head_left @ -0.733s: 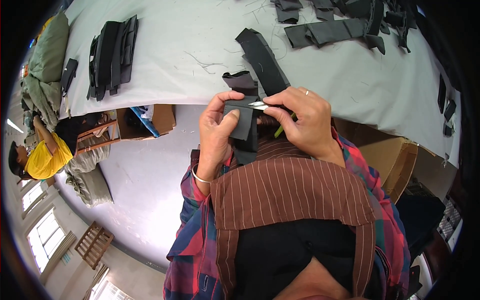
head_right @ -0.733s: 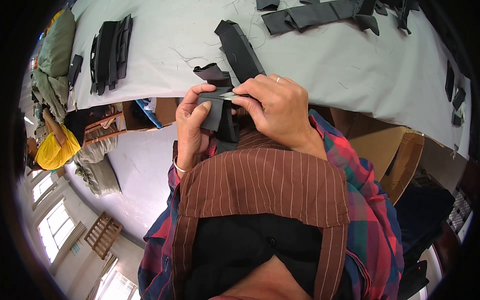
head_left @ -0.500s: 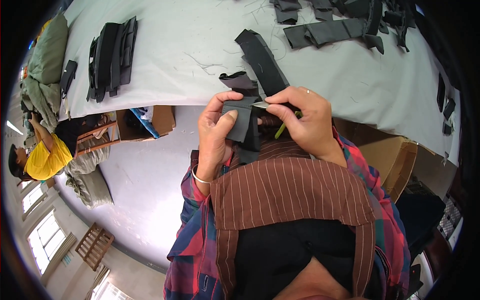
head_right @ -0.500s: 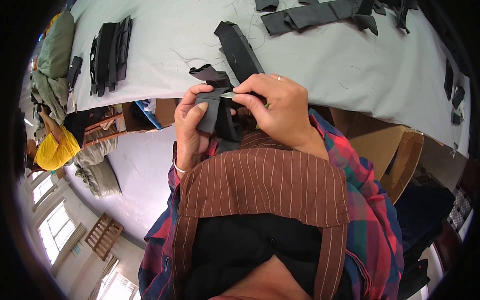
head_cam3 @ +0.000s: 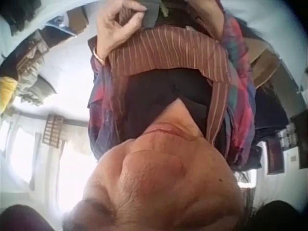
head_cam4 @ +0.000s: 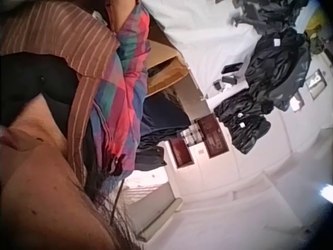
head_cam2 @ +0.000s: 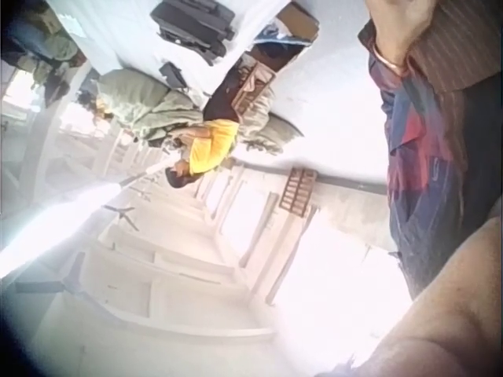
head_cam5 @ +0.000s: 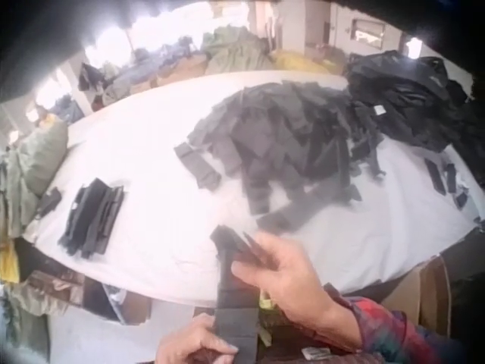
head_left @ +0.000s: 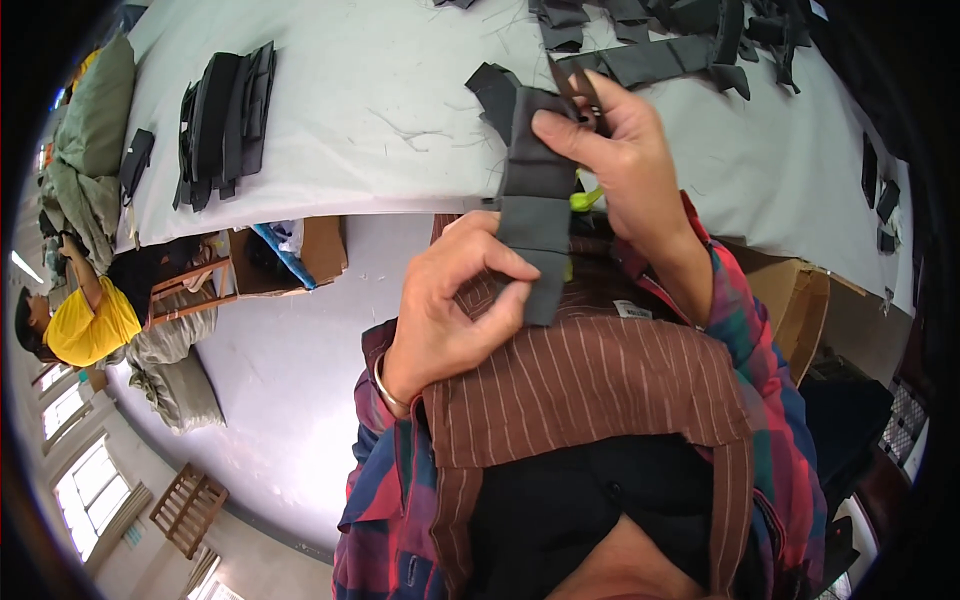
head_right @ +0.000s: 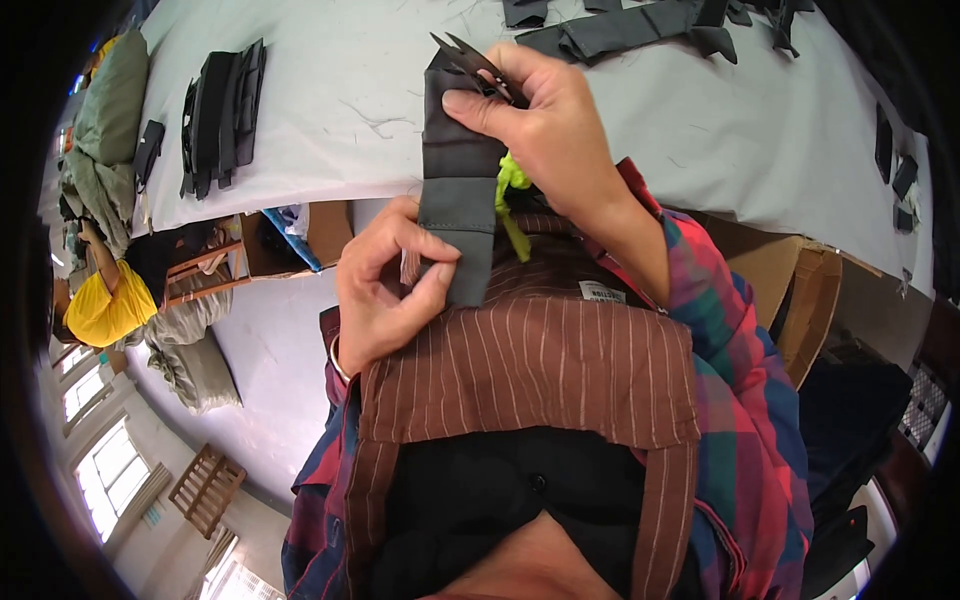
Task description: Trim loose threads and excess material from black fabric pieces using thread snips.
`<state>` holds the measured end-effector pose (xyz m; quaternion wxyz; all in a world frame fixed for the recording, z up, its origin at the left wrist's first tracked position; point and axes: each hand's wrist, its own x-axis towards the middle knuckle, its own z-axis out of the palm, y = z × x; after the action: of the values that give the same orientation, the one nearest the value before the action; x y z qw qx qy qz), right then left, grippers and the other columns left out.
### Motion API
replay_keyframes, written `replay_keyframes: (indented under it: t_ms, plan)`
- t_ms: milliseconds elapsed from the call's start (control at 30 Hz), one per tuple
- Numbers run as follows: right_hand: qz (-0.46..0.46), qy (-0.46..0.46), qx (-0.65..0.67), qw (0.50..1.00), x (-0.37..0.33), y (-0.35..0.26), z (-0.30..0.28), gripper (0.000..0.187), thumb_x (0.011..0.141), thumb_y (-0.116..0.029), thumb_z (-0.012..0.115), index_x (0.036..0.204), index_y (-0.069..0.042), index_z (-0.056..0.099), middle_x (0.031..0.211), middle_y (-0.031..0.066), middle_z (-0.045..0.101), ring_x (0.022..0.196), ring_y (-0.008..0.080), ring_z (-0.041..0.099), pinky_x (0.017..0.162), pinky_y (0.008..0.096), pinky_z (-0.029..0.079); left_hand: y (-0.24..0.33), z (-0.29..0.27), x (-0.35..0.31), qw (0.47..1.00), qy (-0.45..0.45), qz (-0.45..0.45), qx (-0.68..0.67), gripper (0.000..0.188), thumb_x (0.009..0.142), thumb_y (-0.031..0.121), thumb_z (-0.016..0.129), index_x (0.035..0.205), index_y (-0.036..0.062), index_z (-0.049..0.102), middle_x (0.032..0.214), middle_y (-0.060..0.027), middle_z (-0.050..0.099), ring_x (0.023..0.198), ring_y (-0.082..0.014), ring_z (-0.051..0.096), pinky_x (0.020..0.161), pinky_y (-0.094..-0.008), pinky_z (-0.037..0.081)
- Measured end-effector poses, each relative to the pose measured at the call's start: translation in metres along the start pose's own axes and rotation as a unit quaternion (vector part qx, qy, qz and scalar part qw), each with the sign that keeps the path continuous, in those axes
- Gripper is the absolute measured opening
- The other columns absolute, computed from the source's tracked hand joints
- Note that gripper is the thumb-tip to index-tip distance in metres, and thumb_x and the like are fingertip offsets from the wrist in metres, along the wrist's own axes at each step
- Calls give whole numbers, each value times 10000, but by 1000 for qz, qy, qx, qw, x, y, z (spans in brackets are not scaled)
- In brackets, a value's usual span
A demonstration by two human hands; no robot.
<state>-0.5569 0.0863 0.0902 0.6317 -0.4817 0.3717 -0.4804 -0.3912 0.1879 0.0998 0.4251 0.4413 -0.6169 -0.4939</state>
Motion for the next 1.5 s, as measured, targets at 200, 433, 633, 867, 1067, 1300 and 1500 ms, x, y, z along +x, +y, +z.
replay_keyframes:
  t_ms: [200, 433, 633, 867, 1067, 1300, 1500]
  plan:
    - [105, -28, 81, 991, -14, 11, 13, 97, 835, -57, 667, 793, -25, 586, 752, -54, 541, 677, 23, 460, 603, 199, 382, -25, 4, 0, 948, 115, -165, -247, 466, 814, -33, 555, 1247, -2, 386, 1009, -63, 573, 945, -121, 560, 820, -235, 449]
    - [-25, -30, -114, 993, -16, 9, 13, 86, 798, -48, 679, 780, -18, 601, 675, 1, 580, 640, 50, 486, 579, 226, 399, -31, 2, 12, 934, 103, -219, -263, 141, 915, 108, 568, 936, -17, 631, 835, 20, 607, 726, -18, 508, 651, -178, 423]
    - [-171, -85, -291, 937, -51, 26, 12, 218, 648, 30, 653, 854, -40, 650, 748, 123, 655, 702, 269, 663, 586, 302, 495, -43, 7, 7, 952, 169, -156, -201, 133, 909, 100, 575, 904, -18, 635, 808, 25, 600, 717, -20, 504, 640, -183, 415]
    - [-111, -69, -253, 959, -46, 27, 4, 154, 717, 66, 638, 849, -8, 667, 756, 91, 669, 679, 157, 640, 617, 259, 487, -32, 10, 11, 926, 209, -171, -264, 165, 912, 122, 553, 922, -15, 645, 793, 46, 580, 708, -19, 482, 636, -174, 385]
    - [-104, -79, -239, 962, -46, 28, -3, 139, 740, 60, 636, 860, -4, 666, 739, 88, 662, 668, 143, 628, 606, 250, 475, -37, 13, 14, 919, 229, -200, -250, 146, 894, 128, 599, 874, -3, 661, 755, 45, 573, 677, -21, 477, 615, -177, 378]
    - [-134, 5, -325, 936, -32, 21, -24, 179, 751, -49, 679, 929, -55, 659, 781, 65, 666, 642, 196, 628, 590, 283, 476, -39, 8, 17, 909, 254, -209, -254, 170, 876, 114, 630, 760, -8, 655, 671, 24, 578, 570, -38, 484, 528, -196, 384]
    - [-229, -29, -466, 854, -28, 8, -29, 218, 724, -202, 740, 920, -137, 670, 806, -8, 644, 679, 185, 566, 628, 308, 415, -40, 8, 18, 905, 255, -213, -266, 179, 873, 104, 630, 735, -9, 642, 651, 24, 567, 555, -36, 474, 508, -193, 373]
